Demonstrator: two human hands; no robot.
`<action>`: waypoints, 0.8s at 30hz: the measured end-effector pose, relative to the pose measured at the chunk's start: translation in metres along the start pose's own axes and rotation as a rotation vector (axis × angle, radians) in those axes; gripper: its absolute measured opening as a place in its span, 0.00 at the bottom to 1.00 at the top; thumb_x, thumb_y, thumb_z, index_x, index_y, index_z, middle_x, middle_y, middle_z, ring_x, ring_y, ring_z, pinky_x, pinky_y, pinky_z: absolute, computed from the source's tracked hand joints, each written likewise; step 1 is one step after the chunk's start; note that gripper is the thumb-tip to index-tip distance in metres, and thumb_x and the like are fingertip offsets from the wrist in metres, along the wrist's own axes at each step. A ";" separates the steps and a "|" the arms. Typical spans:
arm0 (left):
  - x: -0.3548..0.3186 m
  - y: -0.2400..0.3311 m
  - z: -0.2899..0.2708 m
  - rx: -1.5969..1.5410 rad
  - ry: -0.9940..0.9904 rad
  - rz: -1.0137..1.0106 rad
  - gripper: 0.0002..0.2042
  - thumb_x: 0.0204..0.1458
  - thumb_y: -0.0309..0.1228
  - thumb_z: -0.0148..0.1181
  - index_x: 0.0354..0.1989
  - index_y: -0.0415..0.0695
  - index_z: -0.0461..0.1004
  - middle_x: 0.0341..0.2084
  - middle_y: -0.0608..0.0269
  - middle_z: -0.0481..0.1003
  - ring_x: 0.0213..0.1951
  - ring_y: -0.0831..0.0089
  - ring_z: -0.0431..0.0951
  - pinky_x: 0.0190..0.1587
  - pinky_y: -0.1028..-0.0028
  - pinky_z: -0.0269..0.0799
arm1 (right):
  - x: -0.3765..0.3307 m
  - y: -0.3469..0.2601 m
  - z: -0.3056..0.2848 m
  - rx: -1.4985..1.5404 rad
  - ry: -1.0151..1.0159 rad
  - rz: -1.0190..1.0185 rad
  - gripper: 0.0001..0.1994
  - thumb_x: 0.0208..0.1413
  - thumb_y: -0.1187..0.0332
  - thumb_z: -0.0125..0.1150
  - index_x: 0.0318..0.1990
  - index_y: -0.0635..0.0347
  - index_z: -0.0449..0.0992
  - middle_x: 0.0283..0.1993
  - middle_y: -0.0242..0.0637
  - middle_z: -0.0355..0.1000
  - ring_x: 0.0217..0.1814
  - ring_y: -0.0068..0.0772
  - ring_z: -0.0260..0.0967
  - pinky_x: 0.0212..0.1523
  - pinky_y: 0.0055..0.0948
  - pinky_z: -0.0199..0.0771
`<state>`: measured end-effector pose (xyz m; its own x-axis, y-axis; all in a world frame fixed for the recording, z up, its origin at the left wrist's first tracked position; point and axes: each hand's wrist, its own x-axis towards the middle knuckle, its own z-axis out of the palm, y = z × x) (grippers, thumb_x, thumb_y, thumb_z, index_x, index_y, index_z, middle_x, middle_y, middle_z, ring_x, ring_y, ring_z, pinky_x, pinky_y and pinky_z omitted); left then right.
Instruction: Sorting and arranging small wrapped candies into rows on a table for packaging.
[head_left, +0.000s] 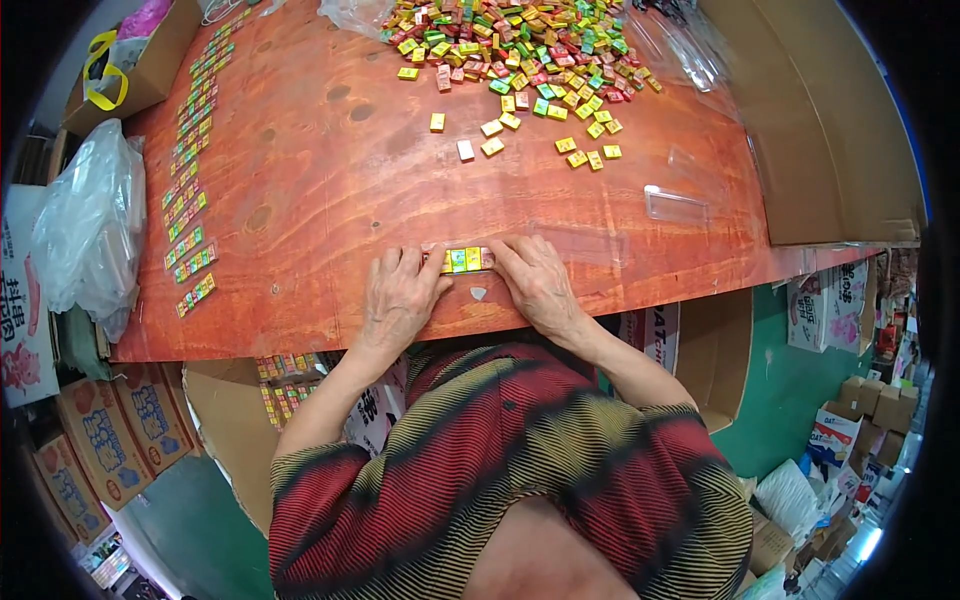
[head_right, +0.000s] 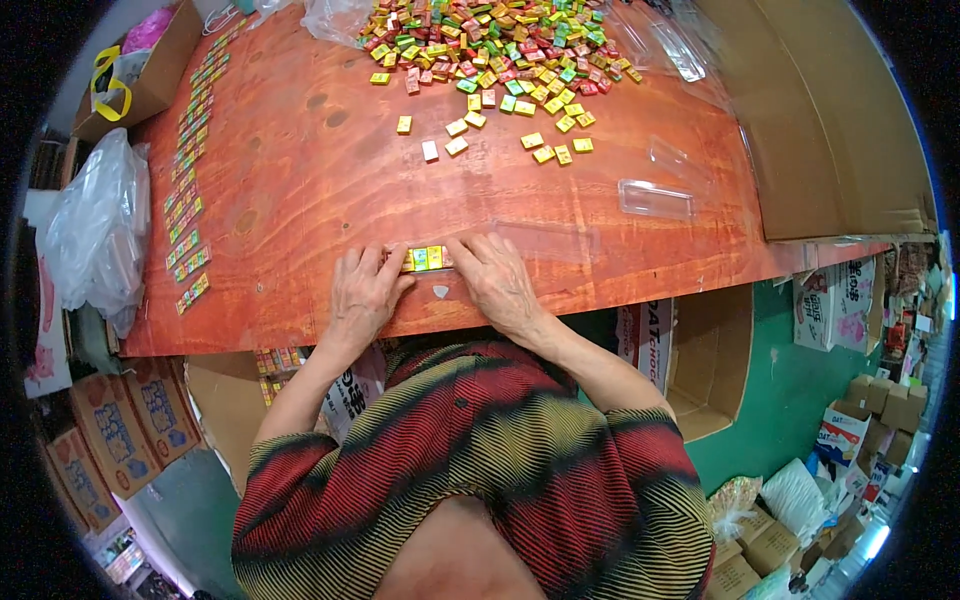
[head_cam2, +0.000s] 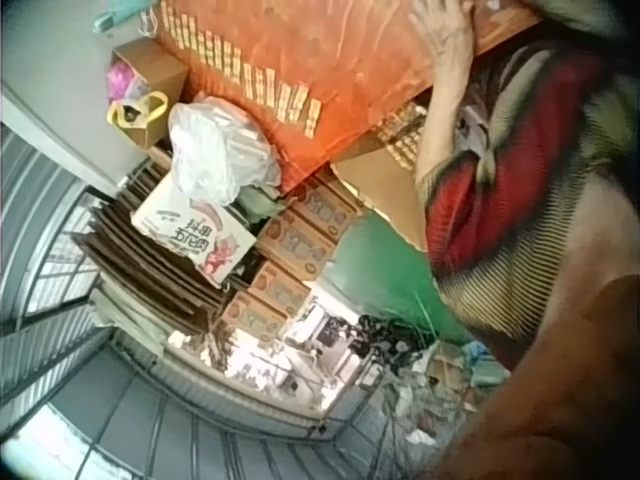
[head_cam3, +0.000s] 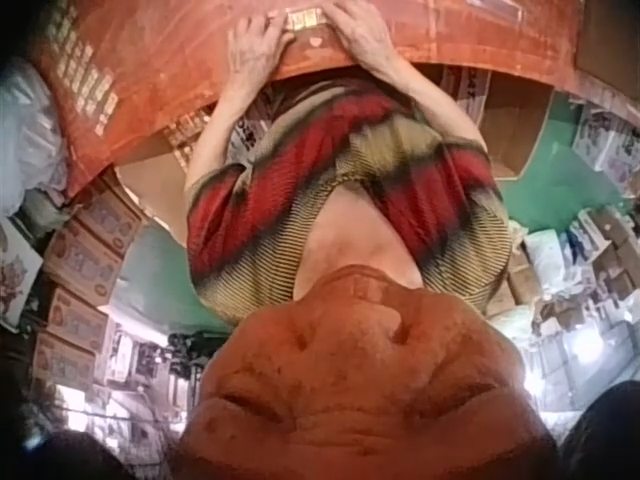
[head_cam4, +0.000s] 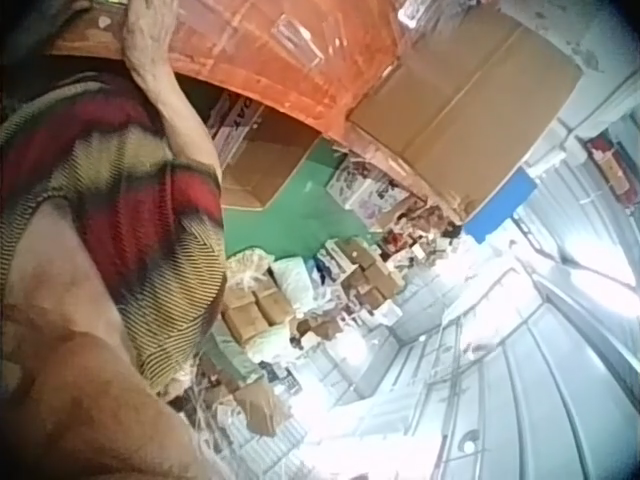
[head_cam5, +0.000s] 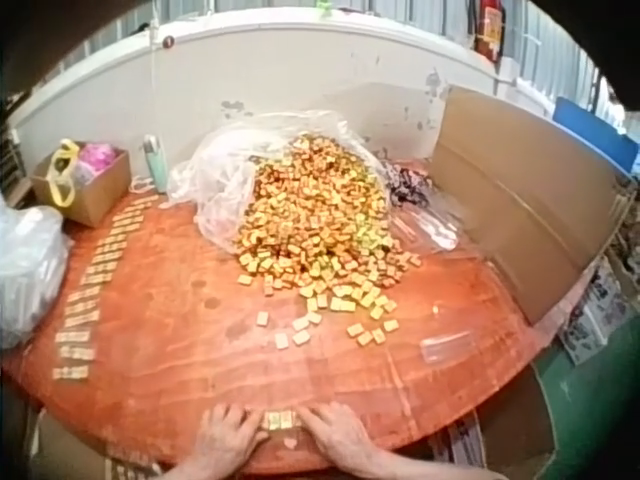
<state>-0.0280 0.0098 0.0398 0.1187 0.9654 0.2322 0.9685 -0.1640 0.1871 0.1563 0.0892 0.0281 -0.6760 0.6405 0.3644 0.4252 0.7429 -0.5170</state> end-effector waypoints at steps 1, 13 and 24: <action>0.000 -0.001 0.001 -0.017 0.035 0.010 0.21 0.39 0.36 0.60 0.44 0.42 0.69 0.31 0.59 0.65 0.35 0.65 0.64 0.35 0.68 0.61 | 0.000 -0.002 0.000 -0.002 0.003 0.000 0.13 0.46 0.73 0.54 0.42 0.64 0.69 0.35 0.40 0.67 0.35 0.39 0.63 0.35 0.33 0.61; -0.007 0.015 0.004 -0.086 0.056 -0.022 0.26 0.40 0.36 0.60 0.50 0.44 0.65 0.52 0.51 0.59 0.56 0.51 0.55 0.52 0.53 0.52 | -0.014 0.007 -0.033 -0.122 0.152 0.129 0.14 0.44 0.74 0.56 0.41 0.60 0.70 0.38 0.41 0.66 0.38 0.41 0.62 0.40 0.35 0.59; 0.016 0.035 0.029 -0.108 -0.076 0.017 0.29 0.44 0.42 0.55 0.55 0.46 0.59 0.56 0.51 0.56 0.59 0.51 0.52 0.57 0.48 0.45 | -0.042 0.032 -0.046 -0.389 0.092 0.242 0.16 0.43 0.71 0.58 0.43 0.57 0.71 0.48 0.42 0.64 0.53 0.46 0.57 0.52 0.41 0.54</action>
<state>0.0145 0.0253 0.0224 0.1549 0.9742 0.1641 0.9376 -0.1973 0.2864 0.2264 0.0949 0.0316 -0.4808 0.8060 0.3453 0.7700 0.5765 -0.2733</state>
